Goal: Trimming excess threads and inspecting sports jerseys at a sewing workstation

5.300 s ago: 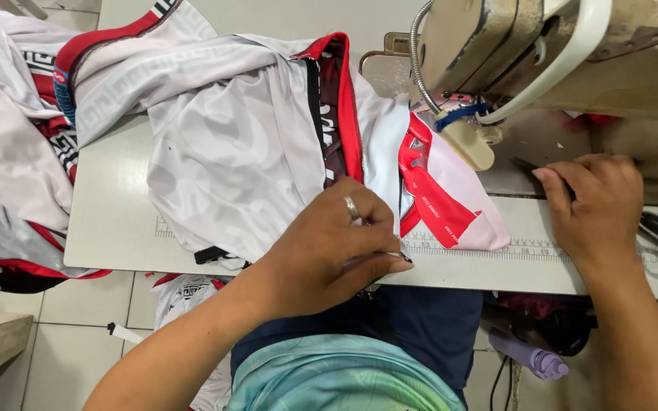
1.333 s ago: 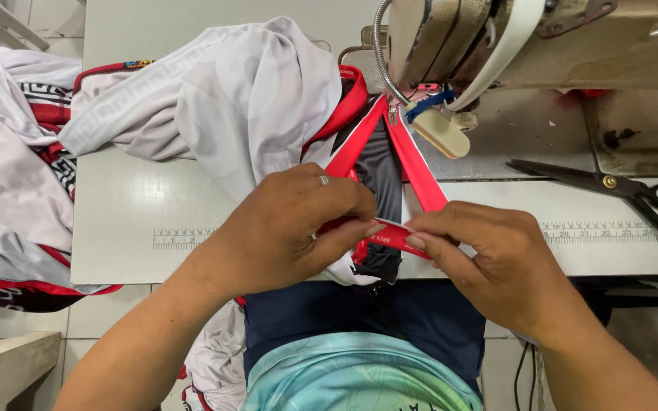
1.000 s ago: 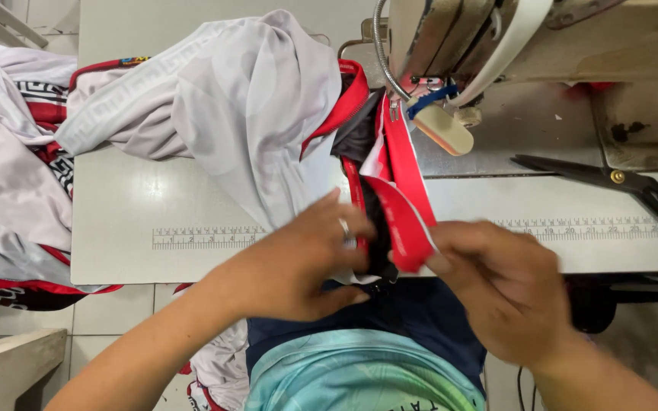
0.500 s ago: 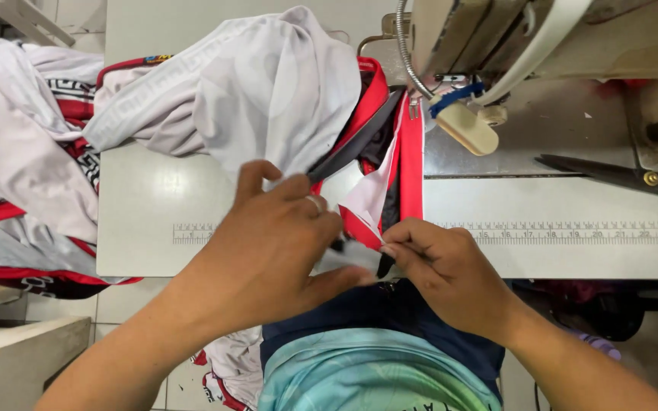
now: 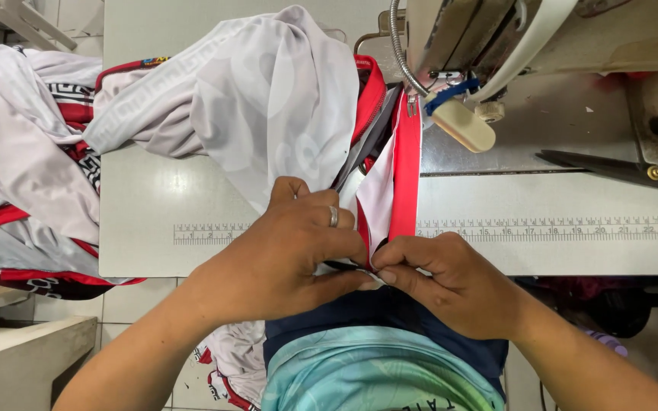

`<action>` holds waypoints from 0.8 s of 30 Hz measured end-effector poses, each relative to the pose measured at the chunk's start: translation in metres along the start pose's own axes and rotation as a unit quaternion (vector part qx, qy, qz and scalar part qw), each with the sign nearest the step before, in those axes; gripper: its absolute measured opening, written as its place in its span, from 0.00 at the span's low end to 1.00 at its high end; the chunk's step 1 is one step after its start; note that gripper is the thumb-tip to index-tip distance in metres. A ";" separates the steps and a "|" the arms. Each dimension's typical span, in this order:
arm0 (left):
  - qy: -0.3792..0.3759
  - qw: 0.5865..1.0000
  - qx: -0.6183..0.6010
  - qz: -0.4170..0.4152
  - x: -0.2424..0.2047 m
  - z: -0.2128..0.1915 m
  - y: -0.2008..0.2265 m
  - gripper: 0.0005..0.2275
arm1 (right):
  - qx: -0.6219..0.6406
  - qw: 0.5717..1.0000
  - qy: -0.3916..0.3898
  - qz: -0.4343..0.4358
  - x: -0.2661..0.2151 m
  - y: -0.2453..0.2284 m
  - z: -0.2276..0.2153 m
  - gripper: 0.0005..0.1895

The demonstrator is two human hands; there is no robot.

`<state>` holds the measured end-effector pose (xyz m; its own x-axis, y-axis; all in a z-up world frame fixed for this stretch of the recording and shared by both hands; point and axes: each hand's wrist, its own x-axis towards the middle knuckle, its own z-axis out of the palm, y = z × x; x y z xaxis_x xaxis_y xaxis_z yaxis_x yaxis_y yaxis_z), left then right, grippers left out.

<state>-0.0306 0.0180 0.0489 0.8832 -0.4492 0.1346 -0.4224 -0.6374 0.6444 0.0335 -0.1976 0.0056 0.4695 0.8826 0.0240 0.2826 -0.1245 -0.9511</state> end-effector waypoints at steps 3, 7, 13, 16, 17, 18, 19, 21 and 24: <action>0.007 1.000 -0.023 -0.003 -0.001 -0.002 -0.002 0.06 | 0.012 1.000 -0.015 0.001 -0.001 0.001 -0.001 0.07; 0.016 0.997 -0.070 0.004 -0.001 -0.002 -0.006 0.06 | 0.011 1.000 -0.021 0.007 -0.002 -0.001 -0.002 0.07; -0.026 0.983 -0.179 0.031 -0.002 -0.003 -0.005 0.03 | 0.023 0.998 -0.058 -0.013 -0.004 -0.010 -0.006 0.10; -0.042 0.986 -0.153 0.045 -0.001 -0.006 0.005 0.05 | 0.026 0.995 -0.083 -0.047 -0.003 -0.009 -0.010 0.10; -0.044 0.993 -0.096 0.050 -0.001 -0.006 0.009 0.07 | 0.027 0.993 -0.099 -0.063 -0.003 -0.009 -0.012 0.12; -0.044 0.993 -0.097 0.051 -0.003 -0.006 0.012 0.07 | 0.026 0.993 -0.098 -0.062 -0.002 -0.002 -0.015 0.12; -0.017 0.995 -0.050 0.080 -0.006 -0.006 0.015 0.04 | -0.010 0.991 -0.090 -0.097 -0.001 0.004 -0.019 0.14; 0.009 0.994 -0.008 0.105 -0.010 -0.007 0.022 0.04 | -0.043 0.987 -0.084 -0.129 0.004 0.015 -0.026 0.17; -0.010 0.989 -0.067 0.129 -0.006 -0.015 0.027 0.06 | -0.214 0.963 0.061 -0.149 0.020 0.020 -0.040 0.17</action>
<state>-0.0446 0.0130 0.0769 0.7447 -0.5994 0.2933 -0.6011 -0.4115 0.6851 0.0819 -0.2004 -0.0008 0.4019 0.8513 0.3374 0.7268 -0.0724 -0.6830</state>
